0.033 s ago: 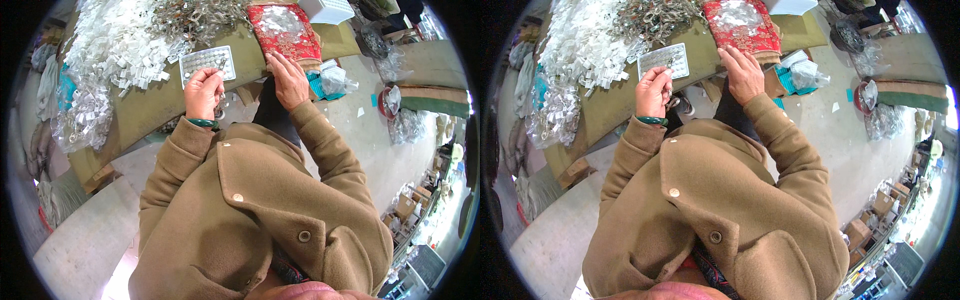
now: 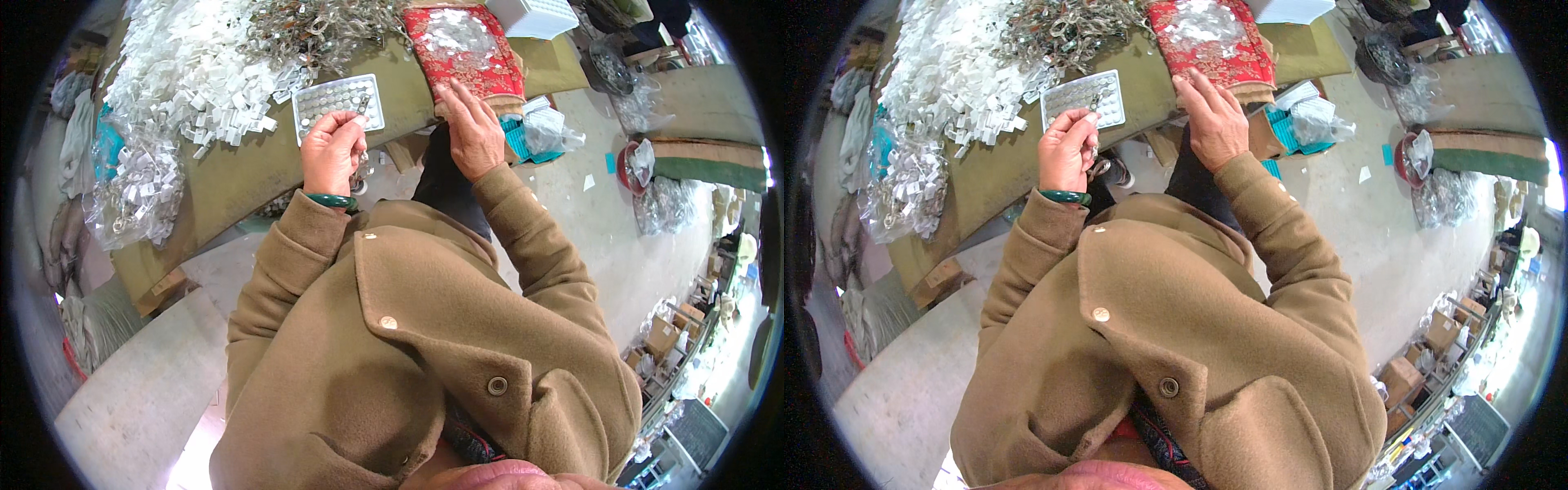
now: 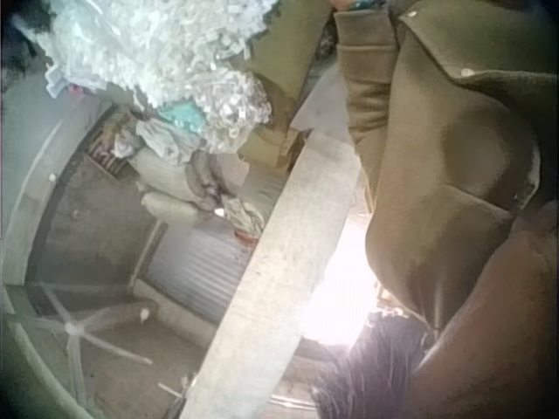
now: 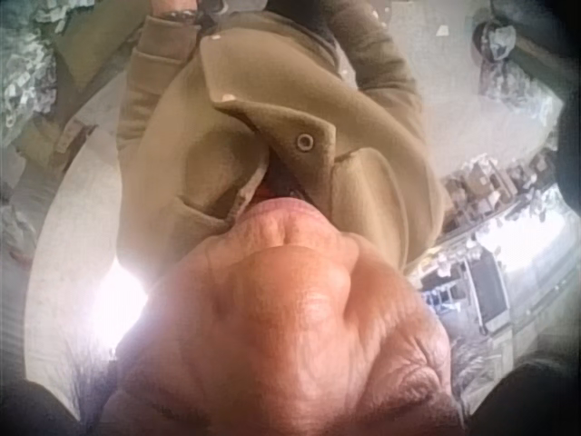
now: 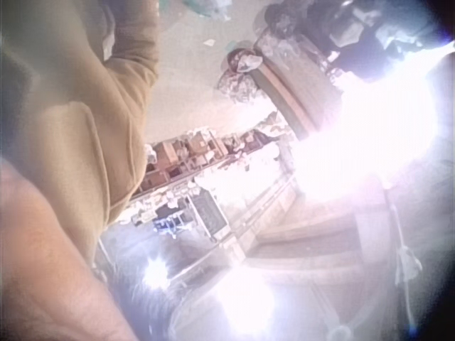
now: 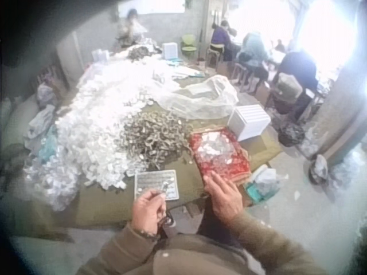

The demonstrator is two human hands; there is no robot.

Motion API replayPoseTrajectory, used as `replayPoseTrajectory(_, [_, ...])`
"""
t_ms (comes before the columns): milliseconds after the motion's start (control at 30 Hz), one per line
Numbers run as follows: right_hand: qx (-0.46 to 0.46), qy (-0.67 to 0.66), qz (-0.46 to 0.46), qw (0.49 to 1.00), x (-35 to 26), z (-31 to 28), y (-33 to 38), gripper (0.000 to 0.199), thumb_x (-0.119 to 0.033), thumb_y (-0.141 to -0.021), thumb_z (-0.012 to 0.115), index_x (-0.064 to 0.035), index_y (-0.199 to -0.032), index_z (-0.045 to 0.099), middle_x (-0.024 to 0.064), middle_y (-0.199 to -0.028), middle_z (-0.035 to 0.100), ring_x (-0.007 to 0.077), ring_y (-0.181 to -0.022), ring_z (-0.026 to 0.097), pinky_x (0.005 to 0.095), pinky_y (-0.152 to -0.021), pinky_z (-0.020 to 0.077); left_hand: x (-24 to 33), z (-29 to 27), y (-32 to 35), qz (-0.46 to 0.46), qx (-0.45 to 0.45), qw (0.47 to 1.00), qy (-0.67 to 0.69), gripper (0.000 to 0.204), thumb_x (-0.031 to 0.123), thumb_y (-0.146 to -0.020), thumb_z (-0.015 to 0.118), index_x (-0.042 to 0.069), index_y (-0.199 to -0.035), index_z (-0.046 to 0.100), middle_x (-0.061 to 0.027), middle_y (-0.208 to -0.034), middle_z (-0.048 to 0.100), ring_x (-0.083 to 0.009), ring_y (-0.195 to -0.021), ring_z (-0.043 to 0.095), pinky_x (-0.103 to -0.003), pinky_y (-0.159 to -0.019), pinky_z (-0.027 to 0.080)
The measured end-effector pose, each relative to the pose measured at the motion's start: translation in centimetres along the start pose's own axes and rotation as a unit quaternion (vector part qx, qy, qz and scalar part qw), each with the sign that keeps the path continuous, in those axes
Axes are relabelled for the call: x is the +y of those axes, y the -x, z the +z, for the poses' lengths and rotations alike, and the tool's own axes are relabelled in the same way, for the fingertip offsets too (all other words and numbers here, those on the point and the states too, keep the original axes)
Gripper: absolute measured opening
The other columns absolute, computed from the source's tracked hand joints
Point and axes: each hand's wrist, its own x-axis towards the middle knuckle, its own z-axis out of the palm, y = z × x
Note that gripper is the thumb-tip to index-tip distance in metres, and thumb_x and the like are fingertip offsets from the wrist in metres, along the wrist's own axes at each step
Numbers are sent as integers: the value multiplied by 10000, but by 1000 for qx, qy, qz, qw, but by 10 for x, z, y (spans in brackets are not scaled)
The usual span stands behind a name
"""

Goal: The person repeatedly picks small white plastic pieces and metal keyrings from a table, then joins them by hand. The assembled keychains are placed into a clear plastic tray on the table. The person continues this cycle throughout the clip.

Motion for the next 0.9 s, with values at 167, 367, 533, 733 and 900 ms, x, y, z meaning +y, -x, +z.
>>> replayPoseTrajectory(167, [74,-135,92,984,24,-1,-12,389,15,-913,520,-97,-1284,552,170,-1336,515,261,-1105,616,331,-852,532,0,0,2,-5,5,1000,-7,73,113,-877,641,61,-920,614,31,-638,548,-4,-444,382,-158,-382,279])
replayPoseTrajectory(367, [34,-182,178,966,47,4,-34,308,-81,-809,675,-79,-1117,653,98,-1017,607,227,-903,647,329,-783,523,1,2,4,-9,11,1000,-13,70,116,-880,638,62,-919,614,34,-641,543,-4,-451,383,-158,-382,276])
replayPoseTrajectory(533, [29,-44,77,996,45,8,-42,312,-110,-772,702,-103,-1083,667,96,-989,600,236,-847,624,326,-755,511,1,3,5,-2,5,1000,-12,70,118,-881,638,63,-917,613,35,-645,543,-3,-456,382,-156,-385,276])
replayPoseTrajectory(733, [109,-87,126,982,45,-5,-37,261,-18,-797,621,-97,-1039,676,99,-1002,620,253,-922,613,329,-809,492,2,4,5,-8,1,1000,-12,68,118,-880,639,68,-919,614,39,-648,541,-2,-465,389,-155,-387,276])
replayPoseTrajectory(900, [242,-190,149,940,42,3,-38,277,58,-832,499,-55,-1003,685,85,-881,656,229,-828,647,301,-807,507,2,5,6,-30,-15,999,0,46,124,-876,641,84,-876,618,34,-640,562,-1,-478,407,-153,-418,291])
